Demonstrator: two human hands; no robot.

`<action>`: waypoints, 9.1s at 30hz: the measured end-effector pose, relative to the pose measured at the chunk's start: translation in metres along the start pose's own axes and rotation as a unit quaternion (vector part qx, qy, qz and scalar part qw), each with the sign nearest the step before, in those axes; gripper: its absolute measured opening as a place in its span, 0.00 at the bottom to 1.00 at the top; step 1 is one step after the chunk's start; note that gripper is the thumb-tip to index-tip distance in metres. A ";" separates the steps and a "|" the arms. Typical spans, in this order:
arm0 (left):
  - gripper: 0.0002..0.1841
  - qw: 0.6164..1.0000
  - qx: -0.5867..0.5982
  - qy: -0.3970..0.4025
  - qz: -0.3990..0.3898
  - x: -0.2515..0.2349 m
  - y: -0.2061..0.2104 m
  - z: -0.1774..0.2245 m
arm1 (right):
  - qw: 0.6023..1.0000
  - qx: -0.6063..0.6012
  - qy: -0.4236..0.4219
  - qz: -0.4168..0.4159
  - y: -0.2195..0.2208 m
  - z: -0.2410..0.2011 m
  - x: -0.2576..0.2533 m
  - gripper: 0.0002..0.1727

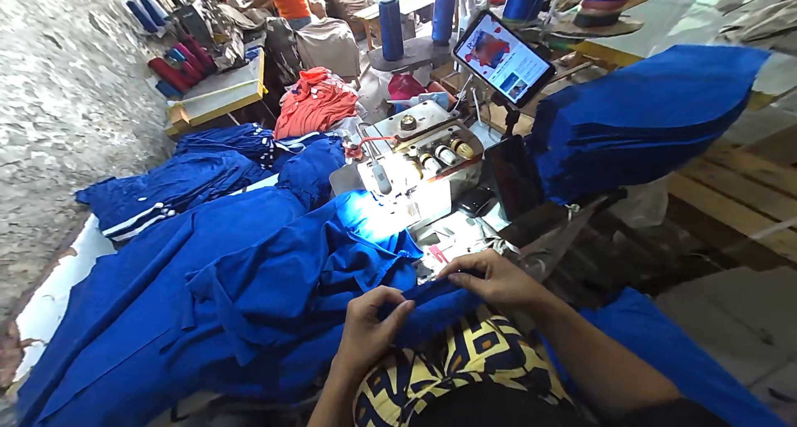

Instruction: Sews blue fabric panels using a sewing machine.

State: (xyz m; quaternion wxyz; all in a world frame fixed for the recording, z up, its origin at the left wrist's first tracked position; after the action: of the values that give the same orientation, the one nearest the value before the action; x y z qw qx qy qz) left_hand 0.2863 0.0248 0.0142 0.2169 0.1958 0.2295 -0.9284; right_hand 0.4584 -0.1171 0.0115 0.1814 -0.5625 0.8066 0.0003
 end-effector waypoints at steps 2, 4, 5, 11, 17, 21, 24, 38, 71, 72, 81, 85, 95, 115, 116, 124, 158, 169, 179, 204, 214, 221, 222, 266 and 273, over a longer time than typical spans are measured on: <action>0.03 0.999 0.029 -0.017 0.033 -0.001 -0.002 -0.001 | 1.000 0.011 -0.009 0.006 0.000 0.000 -0.001 0.10; 0.03 0.999 0.022 -0.015 0.047 -0.006 -0.007 0.001 | 0.999 0.027 -0.002 0.020 0.001 -0.001 -0.003 0.10; 0.03 0.999 0.004 -0.006 0.050 -0.013 -0.012 0.003 | 0.999 0.040 0.009 0.033 0.001 0.000 -0.005 0.10; 0.09 0.952 -0.278 0.106 0.071 -0.086 -0.040 0.002 | 0.982 0.061 -0.015 0.177 0.023 0.031 -0.029 0.10; 0.06 0.940 -0.336 0.057 0.028 -0.125 -0.034 -0.038 | 0.971 0.055 0.009 0.234 0.039 0.052 -0.052 0.10; 0.05 0.936 -0.348 0.047 0.015 -0.129 -0.035 -0.043 | 0.973 0.053 0.009 0.225 0.035 0.059 -0.062 0.10; 0.06 0.922 -0.385 -0.018 -0.021 -0.127 -0.030 -0.042 | 0.968 0.080 0.017 0.235 0.029 0.076 -0.062 0.10; 0.10 0.923 -0.349 -0.007 0.159 -0.131 -0.024 -0.054 | 0.960 -0.128 0.110 0.222 0.026 0.065 -0.069 0.10; 0.20 0.974 -0.070 -0.121 0.177 -0.039 0.004 0.020 | 0.955 0.060 -0.239 0.163 0.041 -0.012 0.007 0.25; 0.20 0.961 0.059 -0.201 0.183 -0.048 0.010 0.006 | 0.960 0.060 -0.220 0.161 0.043 -0.019 0.011 0.22; 0.15 0.884 0.306 -0.221 0.275 -0.075 0.027 -0.012 | 0.981 0.039 0.001 0.192 0.044 0.012 0.026 0.18; 0.22 0.925 0.271 -0.158 0.214 -0.071 0.027 0.004 | 0.975 -0.059 0.149 0.155 0.045 0.030 0.018 0.27; 0.21 0.985 0.152 0.000 0.084 -0.043 0.041 0.056 | 0.970 -0.110 -0.077 0.200 0.050 0.009 0.018 0.14; 0.09 0.852 -0.458 0.028 -0.251 -0.138 -0.056 0.051 | 0.929 0.263 -0.093 0.244 0.044 0.018 0.057 0.13; 0.09 0.862 -0.420 0.048 -0.281 -0.131 -0.043 0.067 | 0.933 0.262 -0.090 0.230 0.044 0.011 0.053 0.13; 0.17 0.753 -0.587 -0.146 -0.260 -0.139 -0.084 -0.035 | 0.993 -0.018 0.045 0.108 0.059 -0.002 0.029 0.14; 0.07 0.881 -0.248 0.145 -0.375 -0.096 -0.005 0.022 | 0.939 0.315 -0.048 0.131 0.047 -0.018 0.036 0.12; 0.10 0.867 -0.293 0.141 -0.379 -0.096 0.008 0.023 | 0.936 0.305 -0.097 0.145 0.058 -0.034 0.038 0.12; 0.15 0.906 -0.337 -0.018 -0.257 -0.106 -0.074 0.012 | 0.941 0.297 -0.160 0.010 0.033 0.030 0.005 0.16; 0.08 0.864 -0.484 -0.004 -0.138 -0.166 -0.138 0.009 | 0.980 0.070 -0.168 0.080 0.031 0.059 -0.051 0.18; 0.14 0.933 -0.264 -0.037 -0.242 -0.149 -0.076 0.014 | 0.994 -0.017 -0.096 0.059 0.031 0.055 -0.056 0.15; 0.12 0.895 -0.317 0.064 -0.306 -0.128 -0.025 0.007 | 0.994 0.012 -0.094 0.061 0.032 0.053 -0.051 0.14; 0.12 0.889 -0.315 0.063 -0.326 -0.125 -0.017 0.008 | 0.994 0.016 -0.094 0.060 0.032 0.054 -0.051 0.14; 0.09 0.833 -0.549 0.073 0.007 -0.106 0.016 -0.006 | 0.862 0.425 0.022 0.275 0.006 0.060 -0.026 0.13; 0.10 0.926 -0.373 -0.017 0.049 -0.125 -0.025 -0.040 | 0.843 0.470 0.248 0.085 -0.002 0.067 -0.023 0.18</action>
State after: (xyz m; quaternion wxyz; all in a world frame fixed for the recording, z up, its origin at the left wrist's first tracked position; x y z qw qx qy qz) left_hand 0.3884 0.1048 0.0477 0.3232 0.0959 0.5455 -0.7673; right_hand 0.4868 -0.0831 -0.0444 0.2171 -0.3205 0.7725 -0.5033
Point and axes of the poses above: each hand's wrist, its own x-axis away from the middle knuckle, its own y-axis out of the palm, z = x × y, the point moved 5 cm from there along -x, towards the middle knuckle, and after that the axes turned 2 degrees about x, right-handed, at the moved point
